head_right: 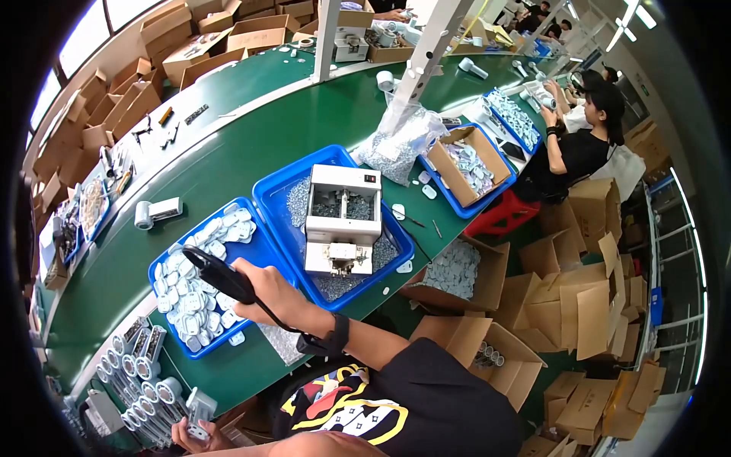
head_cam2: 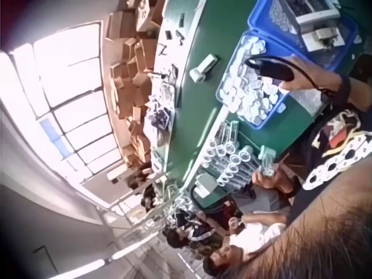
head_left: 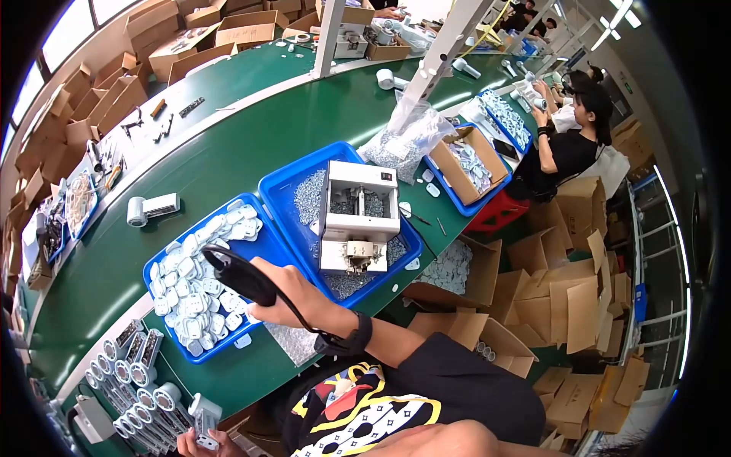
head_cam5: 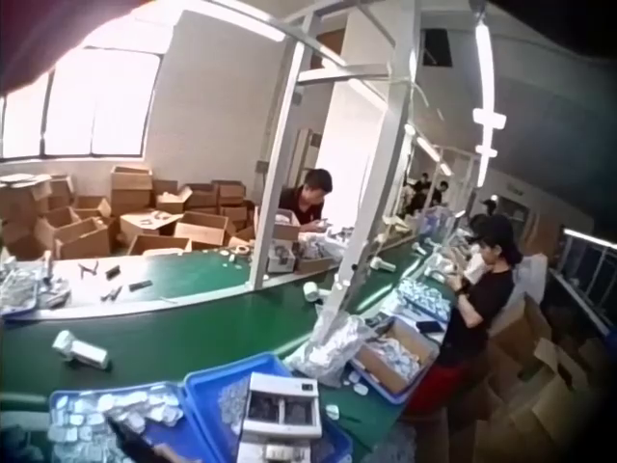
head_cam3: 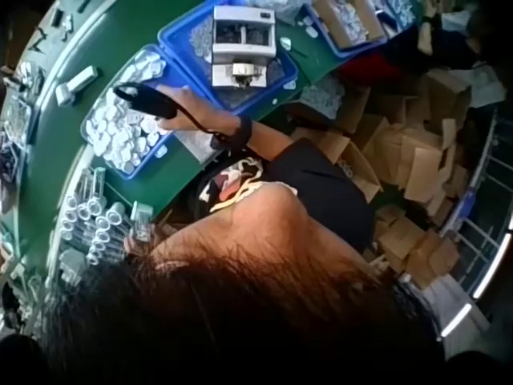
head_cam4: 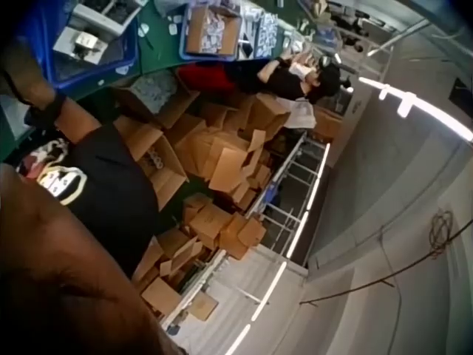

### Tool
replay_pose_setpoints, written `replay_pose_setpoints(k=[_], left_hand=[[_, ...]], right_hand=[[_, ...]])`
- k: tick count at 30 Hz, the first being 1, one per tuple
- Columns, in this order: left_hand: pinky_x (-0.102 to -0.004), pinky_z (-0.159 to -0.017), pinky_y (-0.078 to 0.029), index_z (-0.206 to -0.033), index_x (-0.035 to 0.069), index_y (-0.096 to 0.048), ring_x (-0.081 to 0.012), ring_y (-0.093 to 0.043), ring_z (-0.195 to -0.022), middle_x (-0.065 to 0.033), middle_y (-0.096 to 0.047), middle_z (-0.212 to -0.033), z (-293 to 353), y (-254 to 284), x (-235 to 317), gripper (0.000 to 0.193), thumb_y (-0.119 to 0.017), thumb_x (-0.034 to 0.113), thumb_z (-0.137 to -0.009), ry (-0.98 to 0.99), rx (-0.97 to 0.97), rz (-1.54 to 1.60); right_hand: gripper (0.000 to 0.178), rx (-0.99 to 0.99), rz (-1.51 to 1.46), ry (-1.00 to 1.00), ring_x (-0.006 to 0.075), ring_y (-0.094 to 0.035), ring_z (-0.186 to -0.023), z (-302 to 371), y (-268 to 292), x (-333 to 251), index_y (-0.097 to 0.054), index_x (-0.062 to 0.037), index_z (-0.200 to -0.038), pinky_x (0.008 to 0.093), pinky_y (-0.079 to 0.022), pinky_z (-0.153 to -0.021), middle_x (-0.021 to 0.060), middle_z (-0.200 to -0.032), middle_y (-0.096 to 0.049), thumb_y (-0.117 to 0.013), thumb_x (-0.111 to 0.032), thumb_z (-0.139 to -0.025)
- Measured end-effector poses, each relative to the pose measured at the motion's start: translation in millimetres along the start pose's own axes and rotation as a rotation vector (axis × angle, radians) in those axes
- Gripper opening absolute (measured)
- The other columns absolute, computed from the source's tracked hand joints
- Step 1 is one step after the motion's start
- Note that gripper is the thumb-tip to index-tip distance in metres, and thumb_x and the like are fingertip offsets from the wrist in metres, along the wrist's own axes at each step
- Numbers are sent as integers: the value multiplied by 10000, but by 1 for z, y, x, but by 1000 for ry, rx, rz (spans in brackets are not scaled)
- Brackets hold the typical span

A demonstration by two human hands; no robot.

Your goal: The person picks up a white plastic component from a blue tray, aligns it with the base of a handheld fan, and drives a screw into it using a power screwdriver. After securing the part, the person sets the fan aside and repeats the process with another fan and component.

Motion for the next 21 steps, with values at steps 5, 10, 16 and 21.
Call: replay_pose_setpoints(k=[5,10,16,21], left_hand=[[-323,-783,-464,-1262,32,-375,-142,-534,-809,-69,-544,-914,-88,-57,109,695,-705,529,-905,705,-40,1165],[-320,-719,-480,-1167,-2,-445,-181,-570,-781,-93,-566,-900,-132,-97,186,551,-685,316,-786,398,-601,1563],[-354,-699,-458,-1055,-19,-539,-280,-591,-786,-150,-581,-882,-133,-137,225,365,-603,283,-861,131,-655,1647],[-389,-614,-439,-912,-7,-597,-323,-592,-676,-158,-604,-789,-131,-141,230,247,-506,222,-899,83,-520,1623]], right_hand=[[361,28,-410,-118,120,-619,-621,52,13,5,-514,-23,-1125,281,-477,-561,39,-751,-644,-723,-48,-832],[398,168,-635,-336,85,-574,-581,92,34,-24,-479,-12,-1174,225,-476,-590,32,-752,-636,-703,24,-848],[445,254,-266,-294,89,-572,-574,113,26,18,-466,-22,-1180,223,-474,-610,38,-764,-639,-735,21,-828],[509,179,-100,-240,111,-579,-584,105,38,27,-455,-37,-1203,245,-486,-601,56,-790,-636,-770,9,-806]])
Point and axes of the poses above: each hand's wrist, its own z-axis away from the middle knuckle, its own y-axis out of the back of the hand, x = y × z, the point moved 3 cm from there along -z, towards the middle knuckle
